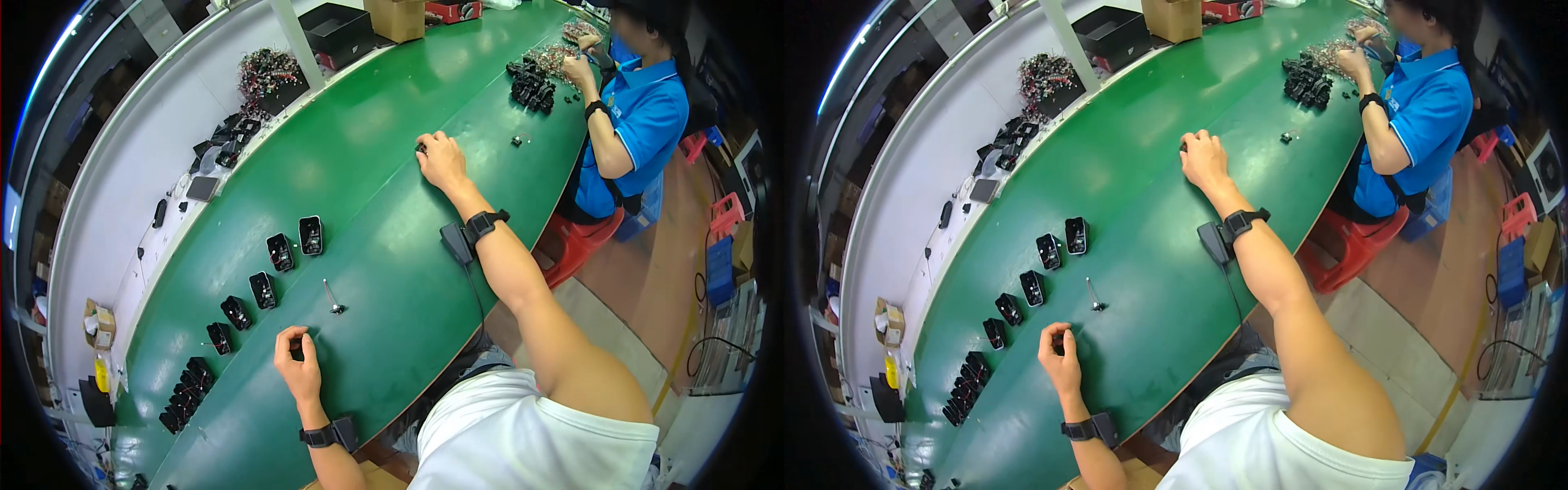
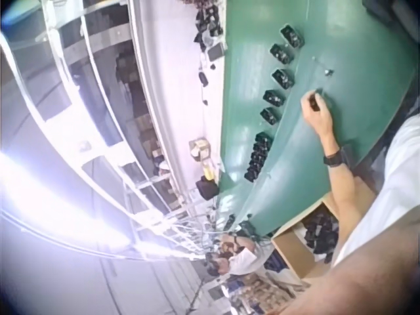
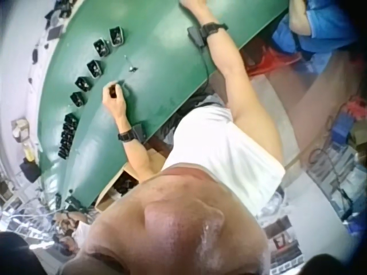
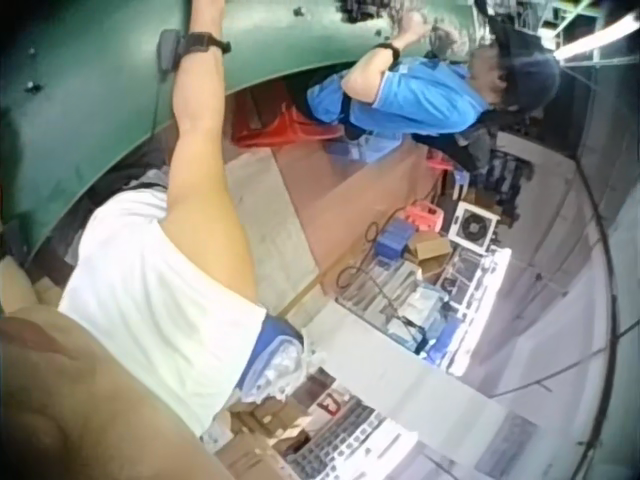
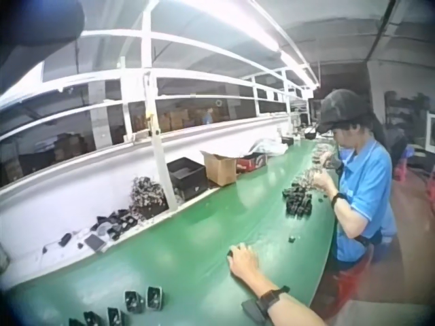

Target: Assembling electronic components by inserting small motors and wiring into plastic casings on a production line.

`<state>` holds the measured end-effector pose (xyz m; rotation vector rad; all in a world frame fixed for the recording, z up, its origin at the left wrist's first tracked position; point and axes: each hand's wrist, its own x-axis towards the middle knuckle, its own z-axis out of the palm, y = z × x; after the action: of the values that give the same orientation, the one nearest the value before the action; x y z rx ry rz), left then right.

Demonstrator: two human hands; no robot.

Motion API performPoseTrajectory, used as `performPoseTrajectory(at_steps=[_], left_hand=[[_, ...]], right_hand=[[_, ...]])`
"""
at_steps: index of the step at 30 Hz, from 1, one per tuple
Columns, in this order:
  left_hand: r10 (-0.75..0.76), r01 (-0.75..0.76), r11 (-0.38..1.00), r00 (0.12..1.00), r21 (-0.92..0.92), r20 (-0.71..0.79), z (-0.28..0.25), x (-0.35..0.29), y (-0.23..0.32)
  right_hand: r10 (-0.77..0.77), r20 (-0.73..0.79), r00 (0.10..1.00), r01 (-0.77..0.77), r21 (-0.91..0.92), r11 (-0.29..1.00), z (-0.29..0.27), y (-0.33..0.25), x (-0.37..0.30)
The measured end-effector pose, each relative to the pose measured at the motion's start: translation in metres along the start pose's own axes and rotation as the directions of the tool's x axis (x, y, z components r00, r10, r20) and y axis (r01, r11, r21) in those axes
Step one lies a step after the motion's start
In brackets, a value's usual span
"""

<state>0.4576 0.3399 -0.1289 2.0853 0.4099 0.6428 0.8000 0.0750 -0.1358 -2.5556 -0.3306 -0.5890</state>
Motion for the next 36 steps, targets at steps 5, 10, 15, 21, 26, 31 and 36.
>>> performPoseTrajectory(at_steps=[5, 10, 15, 21, 26, 31, 36], left_hand=[[-0.017, 0.017, 1.000, 1.000, -0.017, -0.009, 0.003, -0.001, 0.002], [0.001, -0.001, 1.000, 1.000, 0.003, 0.001, 0.003, -0.006, 0.000], [0.004, -0.004, 1.000, 0.999, -0.002, -0.033, 0.004, -0.002, 0.001], [0.044, -0.043, 0.999, 0.998, 0.033, -0.045, 0.004, 0.003, -0.001], [0.059, -0.058, 0.998, 0.998, 0.021, -0.027, 0.012, 0.005, 0.004], [0.027, -0.026, 0.999, 0.999, 0.023, -0.036, 0.008, 0.001, 0.003], [0.169, -0.162, 0.984, 0.980, 0.071, -0.108, 0.001, -0.005, -0.010]], right_hand=[[0.248, -0.193, 0.949, -0.217, 0.165, 0.962, -0.018, 0.032, 0.012], [0.182, -0.258, 0.949, -0.189, -0.002, 0.982, -0.037, 0.059, 0.010], [0.119, -0.367, 0.922, -0.269, -0.388, 0.882, -0.068, 0.126, -0.004], [0.235, -0.054, 0.970, -0.241, -0.184, 0.953, -0.064, 0.107, -0.006], [0.110, -0.231, 0.967, -0.059, 0.218, 0.974, -0.043, 0.100, 0.010], [-0.304, 0.083, 0.949, 0.306, -0.007, 0.952, -0.033, 0.014, -0.030], [-0.430, 0.351, 0.832, 0.132, 0.628, 0.767, -0.030, -0.088, -0.053]])
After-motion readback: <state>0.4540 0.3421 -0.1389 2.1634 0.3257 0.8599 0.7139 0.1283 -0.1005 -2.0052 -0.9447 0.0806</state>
